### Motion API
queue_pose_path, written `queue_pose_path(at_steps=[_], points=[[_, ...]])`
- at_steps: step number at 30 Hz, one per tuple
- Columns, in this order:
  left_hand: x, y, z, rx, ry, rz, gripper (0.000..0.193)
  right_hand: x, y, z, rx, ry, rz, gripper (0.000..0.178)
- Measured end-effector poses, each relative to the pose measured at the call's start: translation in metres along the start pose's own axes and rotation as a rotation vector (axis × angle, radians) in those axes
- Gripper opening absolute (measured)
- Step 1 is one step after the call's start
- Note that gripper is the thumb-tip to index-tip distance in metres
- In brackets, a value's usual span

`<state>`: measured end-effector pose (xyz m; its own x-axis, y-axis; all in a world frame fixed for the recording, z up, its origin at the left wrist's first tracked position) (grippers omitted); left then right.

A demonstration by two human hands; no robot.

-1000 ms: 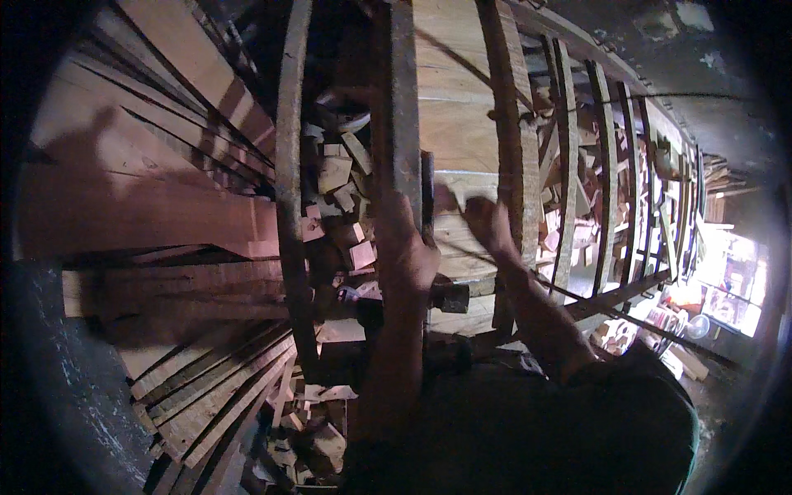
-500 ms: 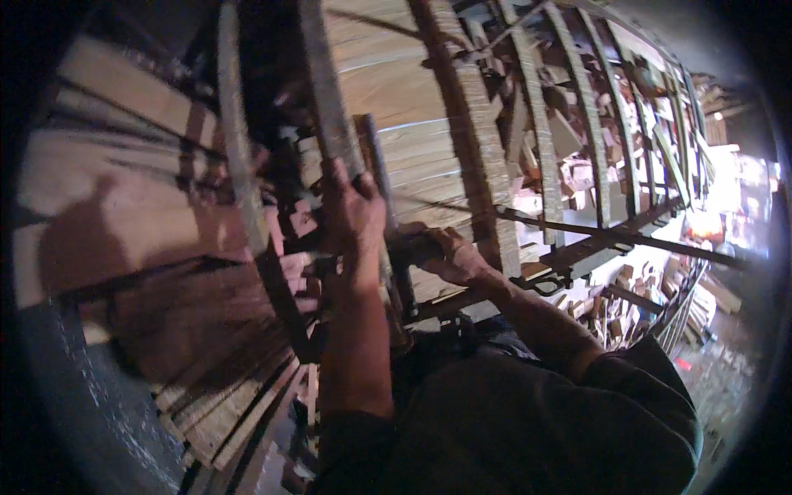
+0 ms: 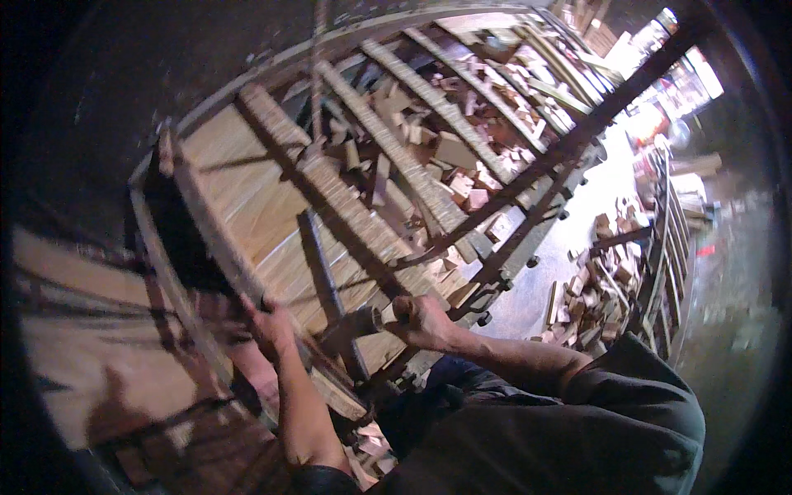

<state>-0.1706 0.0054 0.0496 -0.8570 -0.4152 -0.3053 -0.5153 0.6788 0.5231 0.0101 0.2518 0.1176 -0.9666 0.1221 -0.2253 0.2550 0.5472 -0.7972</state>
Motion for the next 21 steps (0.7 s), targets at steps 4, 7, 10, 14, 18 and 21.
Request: queue_pose_path(at_steps=[4,7,10,14,18,21], points=[[0.045,-0.051,0.018,-0.074,0.194,0.228,0.059,-0.057,-0.114,-0.075,0.179,0.343,-0.62,0.039],[0.032,-0.036,0.027,-0.051,0.083,0.133,0.063,-0.134,-0.188,-0.13,0.216,0.481,-1.053,0.034],[0.071,-0.066,0.037,-0.289,0.01,0.129,0.067,-0.207,-0.247,-0.148,0.315,0.73,-1.39,0.027],[0.043,-0.048,0.03,-0.216,-0.004,0.144,0.051,-0.283,-0.261,-0.159,0.139,1.003,-1.522,0.026],[-0.05,0.015,0.014,-0.365,-0.047,0.359,0.032,-0.349,-0.215,-0.167,0.101,0.887,-1.244,0.037],[-0.266,0.083,-0.028,-0.699,-0.339,0.439,0.032,-0.376,-0.145,-0.148,0.12,0.977,-0.894,0.034]])
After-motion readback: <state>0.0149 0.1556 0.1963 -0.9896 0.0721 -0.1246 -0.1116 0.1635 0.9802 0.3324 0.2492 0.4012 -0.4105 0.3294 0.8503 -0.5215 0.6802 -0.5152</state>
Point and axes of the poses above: each hand's wrist, its own x-axis towards the middle knuckle, its own z-axis out of the palm, y = z × x, the point moved 5 cm from there along x, towards the middle knuckle, and after that the axes turned 11 degrees about -z, right-handed, at the moved point
